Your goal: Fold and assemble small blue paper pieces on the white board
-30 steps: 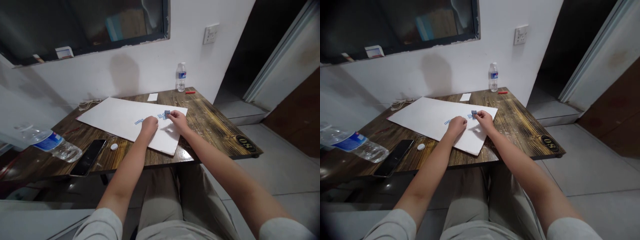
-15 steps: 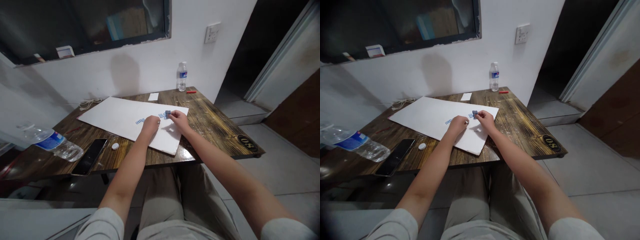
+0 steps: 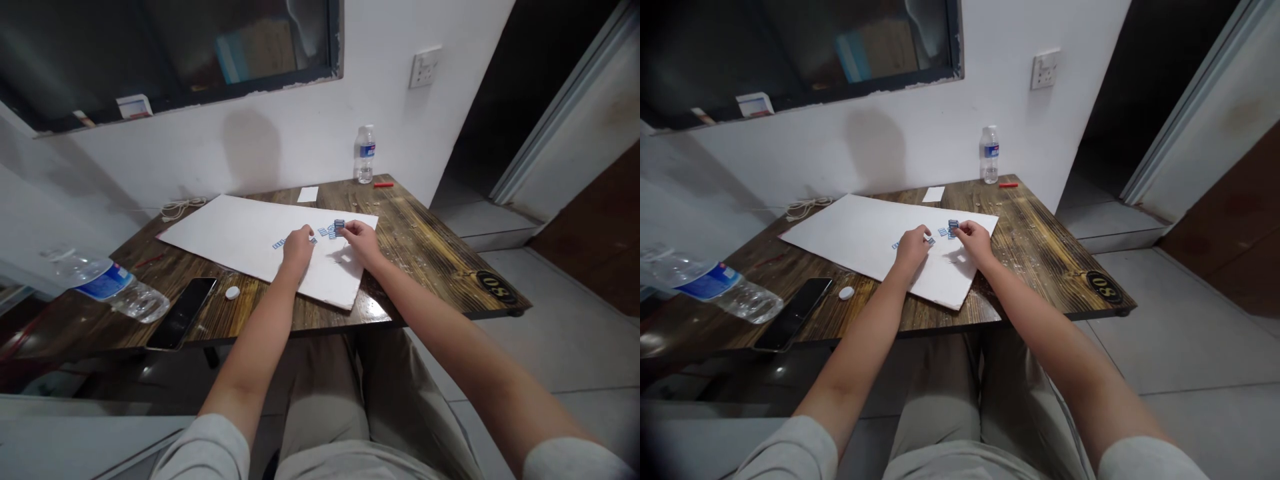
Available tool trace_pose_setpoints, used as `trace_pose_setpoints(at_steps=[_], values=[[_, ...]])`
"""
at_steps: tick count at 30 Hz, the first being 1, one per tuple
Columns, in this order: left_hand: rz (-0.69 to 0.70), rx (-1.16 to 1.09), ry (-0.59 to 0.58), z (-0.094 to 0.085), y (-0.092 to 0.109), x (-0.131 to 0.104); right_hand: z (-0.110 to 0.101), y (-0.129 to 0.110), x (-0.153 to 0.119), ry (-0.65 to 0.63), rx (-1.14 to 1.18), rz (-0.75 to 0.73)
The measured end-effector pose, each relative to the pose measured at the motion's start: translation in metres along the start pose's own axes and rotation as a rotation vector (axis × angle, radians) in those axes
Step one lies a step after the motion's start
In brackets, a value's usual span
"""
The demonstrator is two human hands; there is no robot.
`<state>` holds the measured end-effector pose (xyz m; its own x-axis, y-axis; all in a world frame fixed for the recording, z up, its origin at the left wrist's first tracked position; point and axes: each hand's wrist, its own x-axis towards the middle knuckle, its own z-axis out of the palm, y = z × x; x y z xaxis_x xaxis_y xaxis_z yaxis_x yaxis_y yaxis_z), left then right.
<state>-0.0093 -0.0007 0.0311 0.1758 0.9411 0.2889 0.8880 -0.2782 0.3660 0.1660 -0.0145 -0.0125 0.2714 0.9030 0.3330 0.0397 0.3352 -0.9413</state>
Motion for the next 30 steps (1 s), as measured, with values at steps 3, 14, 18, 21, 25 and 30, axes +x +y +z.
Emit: trace_pose_setpoints(at_steps=[3,14,18,21,25,30], values=[[-0.082,-0.283,0.035,0.005,0.0,0.003,0.0,-0.002,-0.001,-0.005,0.008,0.002],[-0.262,-1.11,-0.033,0.01,0.013,0.006,-0.002,-0.004,-0.001,0.024,-0.05,0.034],[-0.239,-1.119,-0.028,0.011,0.014,0.005,-0.001,-0.007,-0.004,-0.023,-0.075,0.039],[-0.218,-1.11,-0.023,0.014,0.014,0.006,-0.001,-0.008,-0.005,-0.06,-0.073,0.036],[-0.202,-1.096,-0.042,0.015,0.013,0.007,0.001,-0.008,-0.005,-0.126,-0.051,0.02],[-0.188,-1.051,-0.052,0.015,0.012,0.007,0.001,-0.007,-0.004,-0.146,-0.068,0.02]])
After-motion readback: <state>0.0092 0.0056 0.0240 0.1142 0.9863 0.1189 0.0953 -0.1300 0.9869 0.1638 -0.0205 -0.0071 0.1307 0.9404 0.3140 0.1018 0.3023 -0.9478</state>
